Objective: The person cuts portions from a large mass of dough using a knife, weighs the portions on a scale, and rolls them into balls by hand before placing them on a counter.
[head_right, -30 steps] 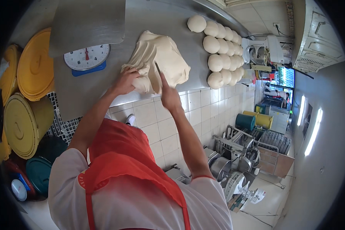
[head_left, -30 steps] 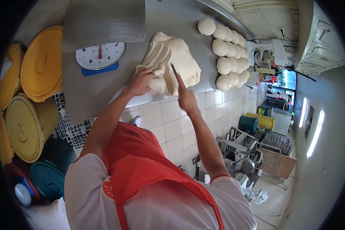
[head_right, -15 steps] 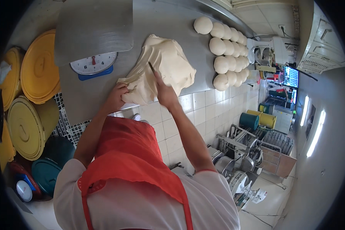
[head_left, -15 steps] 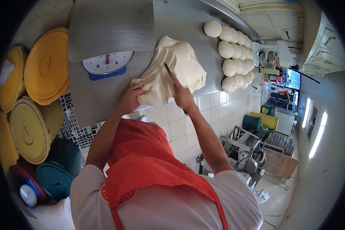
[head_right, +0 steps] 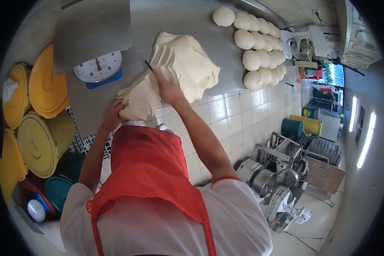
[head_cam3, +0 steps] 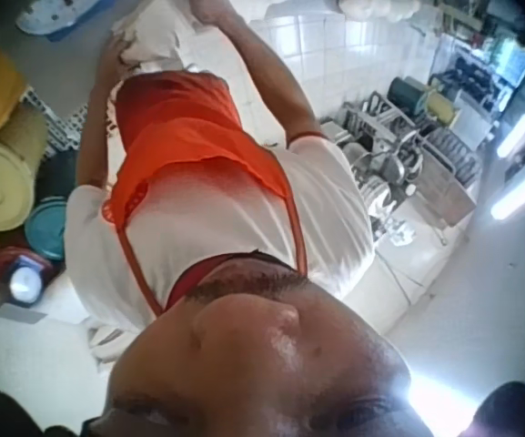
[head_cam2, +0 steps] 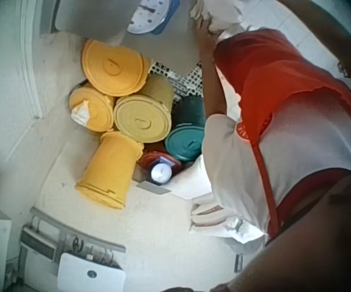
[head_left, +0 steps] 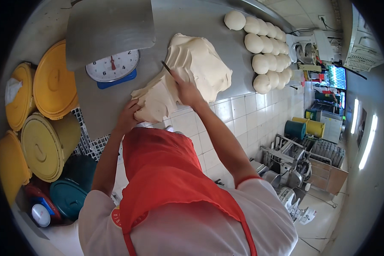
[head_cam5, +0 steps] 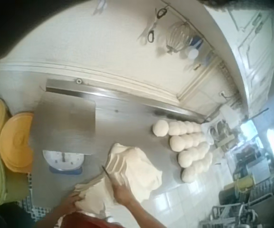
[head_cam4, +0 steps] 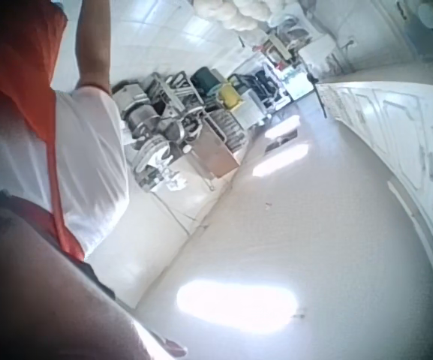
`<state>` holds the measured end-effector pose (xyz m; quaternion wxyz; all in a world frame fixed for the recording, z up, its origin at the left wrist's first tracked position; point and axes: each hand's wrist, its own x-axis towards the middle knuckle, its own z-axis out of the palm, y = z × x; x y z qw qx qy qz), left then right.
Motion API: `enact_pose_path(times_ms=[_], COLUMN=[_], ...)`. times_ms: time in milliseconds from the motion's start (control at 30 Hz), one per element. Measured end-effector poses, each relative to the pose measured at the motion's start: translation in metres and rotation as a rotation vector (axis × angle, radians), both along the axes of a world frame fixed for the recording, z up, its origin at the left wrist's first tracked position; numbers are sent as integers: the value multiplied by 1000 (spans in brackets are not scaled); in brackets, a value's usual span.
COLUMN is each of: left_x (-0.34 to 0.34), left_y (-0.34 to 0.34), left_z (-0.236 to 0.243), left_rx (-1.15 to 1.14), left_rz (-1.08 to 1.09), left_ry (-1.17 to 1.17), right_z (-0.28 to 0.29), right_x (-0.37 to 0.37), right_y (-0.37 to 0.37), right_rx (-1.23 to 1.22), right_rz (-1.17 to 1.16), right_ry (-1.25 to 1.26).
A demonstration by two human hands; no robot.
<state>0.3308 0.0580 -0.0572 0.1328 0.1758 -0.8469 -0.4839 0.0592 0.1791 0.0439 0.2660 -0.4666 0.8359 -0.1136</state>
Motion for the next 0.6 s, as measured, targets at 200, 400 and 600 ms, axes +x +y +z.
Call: enact_pose_path(times_ms=[200,400,600], left_x=[37,-24,-105], left_y=[21,79,40], left_z=[-17,92,76], left_rx=[-1,-314,-141], left_rz=[133,367,271], left_ry=[-82,-193,-639], right_z=[-40,-46,-62], right_x=[24,67,73], right_y=[88,328,346], right_rx=[378,322,-27], right_rz=[122,-161,-354], right_ry=[-163,-261,-354])
